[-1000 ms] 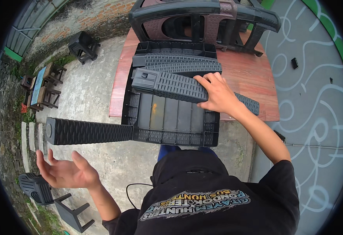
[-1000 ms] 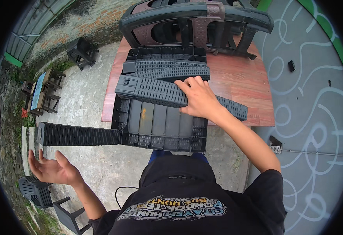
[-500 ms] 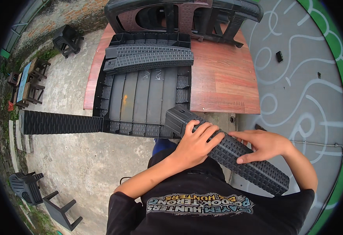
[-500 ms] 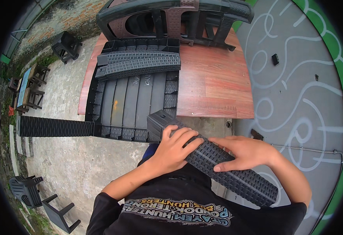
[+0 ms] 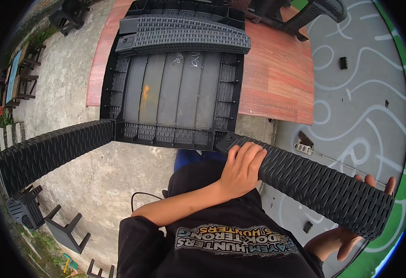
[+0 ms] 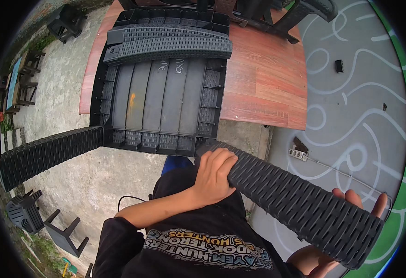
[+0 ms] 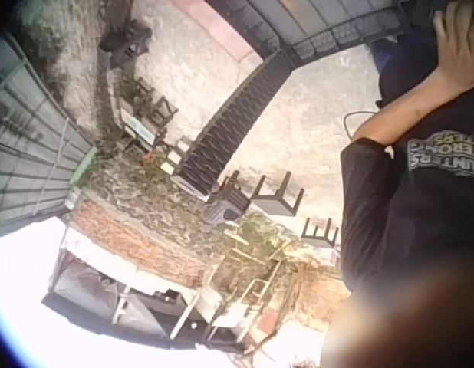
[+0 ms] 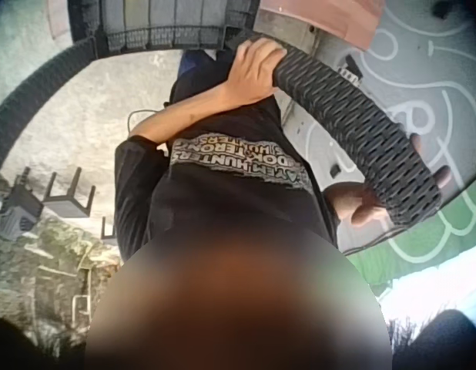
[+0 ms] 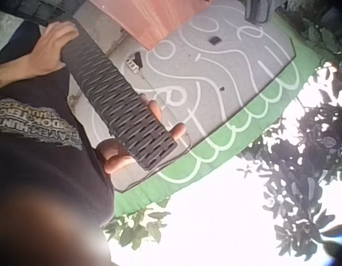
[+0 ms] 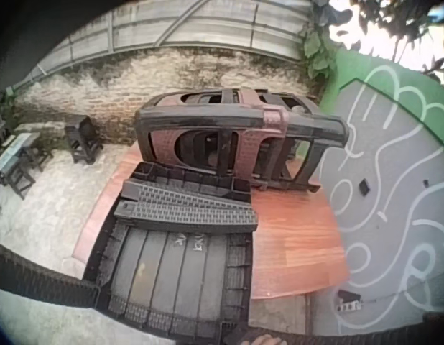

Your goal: Assembling a plastic table by attaching legs to the tabletop.

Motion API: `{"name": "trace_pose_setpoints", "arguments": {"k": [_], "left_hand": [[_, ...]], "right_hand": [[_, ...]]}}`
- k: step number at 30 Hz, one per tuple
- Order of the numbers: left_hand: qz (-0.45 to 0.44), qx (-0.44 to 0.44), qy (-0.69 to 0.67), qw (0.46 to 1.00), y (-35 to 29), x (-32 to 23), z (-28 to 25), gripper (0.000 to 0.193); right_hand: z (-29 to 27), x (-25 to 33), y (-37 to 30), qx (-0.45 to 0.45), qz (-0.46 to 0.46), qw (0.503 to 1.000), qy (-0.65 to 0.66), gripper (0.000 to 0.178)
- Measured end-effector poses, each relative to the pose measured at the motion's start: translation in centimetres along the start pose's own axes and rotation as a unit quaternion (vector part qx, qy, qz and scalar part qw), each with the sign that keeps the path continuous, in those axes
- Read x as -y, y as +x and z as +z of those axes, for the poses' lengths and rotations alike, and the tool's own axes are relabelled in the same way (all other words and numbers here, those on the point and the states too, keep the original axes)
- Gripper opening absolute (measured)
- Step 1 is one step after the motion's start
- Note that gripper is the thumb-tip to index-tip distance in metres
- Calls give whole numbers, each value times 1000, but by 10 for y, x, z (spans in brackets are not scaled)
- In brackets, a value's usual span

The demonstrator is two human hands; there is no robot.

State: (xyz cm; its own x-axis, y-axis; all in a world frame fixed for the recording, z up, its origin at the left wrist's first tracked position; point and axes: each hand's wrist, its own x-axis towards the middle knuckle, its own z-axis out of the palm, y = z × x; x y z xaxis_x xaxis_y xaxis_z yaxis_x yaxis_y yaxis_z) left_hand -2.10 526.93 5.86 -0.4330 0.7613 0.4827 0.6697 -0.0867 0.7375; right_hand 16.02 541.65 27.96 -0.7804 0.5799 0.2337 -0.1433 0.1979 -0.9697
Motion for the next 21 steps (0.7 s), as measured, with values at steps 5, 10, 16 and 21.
{"name": "trace_pose_setpoints", "arguments": {"k": [5,10,16,21], "left_hand": [[10,-28,-9,1000,-3,2,-19,91],[-62,8,-23,998,-12,7,-22,97],[-76,-53,-4,996,-12,7,-28,100],[-96,-72,-4,993,-22,8,-28,102]], "right_hand": [[26,-17,14,-130,-23,991,-34,112],[50,-29,31,27,-36,996,79,66],[48,-18,48,193,-25,978,79,90],[46,-26,53,220,-16,971,93,91]]}}
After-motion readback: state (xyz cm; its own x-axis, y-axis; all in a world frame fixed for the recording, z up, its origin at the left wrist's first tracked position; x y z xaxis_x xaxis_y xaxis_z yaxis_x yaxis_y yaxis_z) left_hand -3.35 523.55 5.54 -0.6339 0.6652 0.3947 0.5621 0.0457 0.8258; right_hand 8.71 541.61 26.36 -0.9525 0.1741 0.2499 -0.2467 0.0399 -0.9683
